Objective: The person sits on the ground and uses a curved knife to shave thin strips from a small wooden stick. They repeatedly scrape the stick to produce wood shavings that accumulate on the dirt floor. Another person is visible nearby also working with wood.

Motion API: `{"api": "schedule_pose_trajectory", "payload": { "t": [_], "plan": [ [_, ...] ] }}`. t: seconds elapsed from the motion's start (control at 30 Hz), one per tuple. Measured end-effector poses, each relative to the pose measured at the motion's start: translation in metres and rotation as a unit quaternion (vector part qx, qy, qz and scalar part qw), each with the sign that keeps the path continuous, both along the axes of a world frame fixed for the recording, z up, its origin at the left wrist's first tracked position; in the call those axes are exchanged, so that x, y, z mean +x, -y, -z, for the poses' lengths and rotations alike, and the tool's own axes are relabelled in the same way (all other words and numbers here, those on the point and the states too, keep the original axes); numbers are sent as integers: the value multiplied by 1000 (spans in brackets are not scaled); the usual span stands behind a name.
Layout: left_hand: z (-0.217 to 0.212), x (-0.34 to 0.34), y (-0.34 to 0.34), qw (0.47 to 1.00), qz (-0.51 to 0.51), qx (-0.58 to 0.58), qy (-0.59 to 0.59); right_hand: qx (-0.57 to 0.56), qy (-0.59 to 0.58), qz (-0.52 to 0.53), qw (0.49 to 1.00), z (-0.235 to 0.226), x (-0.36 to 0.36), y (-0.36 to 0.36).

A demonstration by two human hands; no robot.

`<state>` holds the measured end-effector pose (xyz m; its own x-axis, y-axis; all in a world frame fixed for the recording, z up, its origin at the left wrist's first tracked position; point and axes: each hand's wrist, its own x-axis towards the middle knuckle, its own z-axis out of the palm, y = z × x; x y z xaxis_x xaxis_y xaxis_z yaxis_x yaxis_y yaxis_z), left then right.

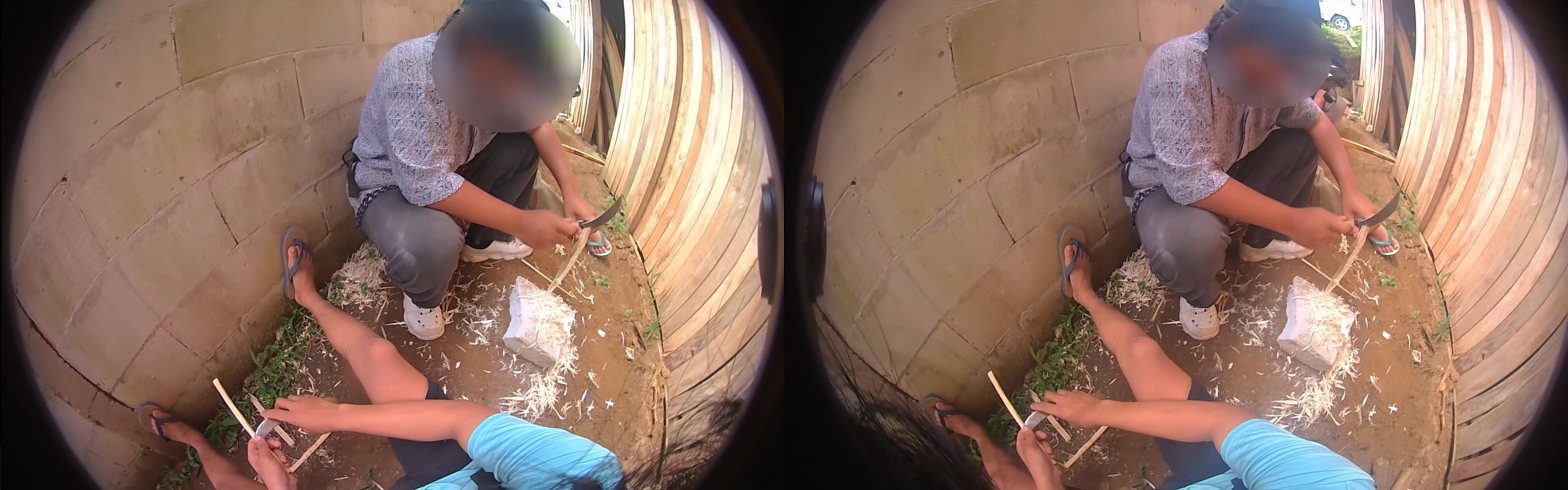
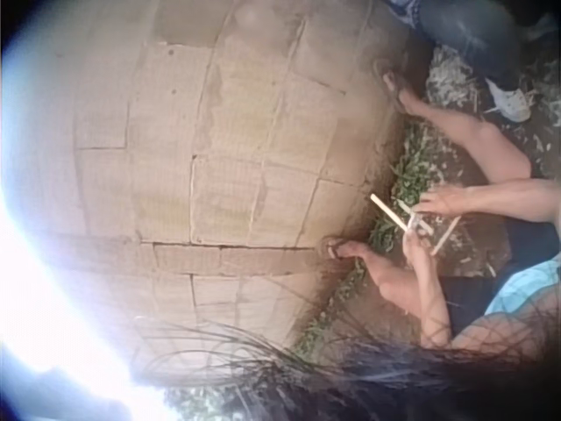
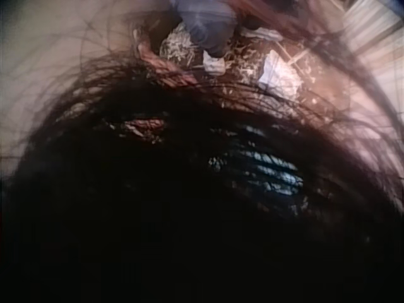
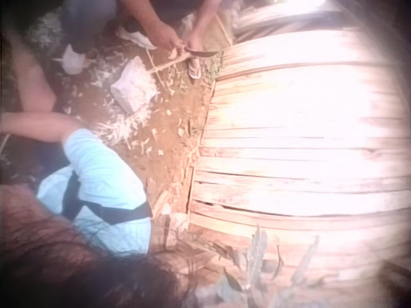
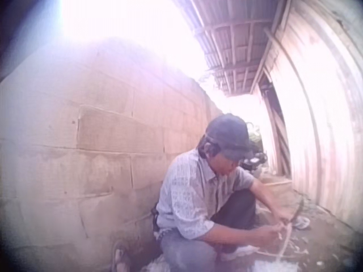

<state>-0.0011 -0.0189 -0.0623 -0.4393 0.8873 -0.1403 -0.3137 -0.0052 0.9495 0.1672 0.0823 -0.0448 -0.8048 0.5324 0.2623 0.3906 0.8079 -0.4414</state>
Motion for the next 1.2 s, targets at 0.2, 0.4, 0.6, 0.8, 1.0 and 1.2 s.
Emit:
{"api": "schedule_pose_trajectory", "payload": {
  "t": [0.2,0.4,0.6,0.8,1.0,1.2],
  "plan": [
    [-19,-7,5,1000,-20,-16,11,-27,-33,-13,999,-10,-11,6],
    [-36,13,-19,988,-45,30,145,-11,-103,22,994,-23,-10,2],
    [-43,20,-41,970,-52,71,227,-50,-156,51,985,-51,-4,-7],
    [-38,14,-41,970,-23,23,241,-86,-228,69,967,-50,-2,-19],
    [-54,6,-38,976,13,58,209,-64,-281,30,957,-62,-23,-21],
    [-45,12,-43,968,95,38,229,-7,-165,33,986,-46,-19,-27]
  ]
}}
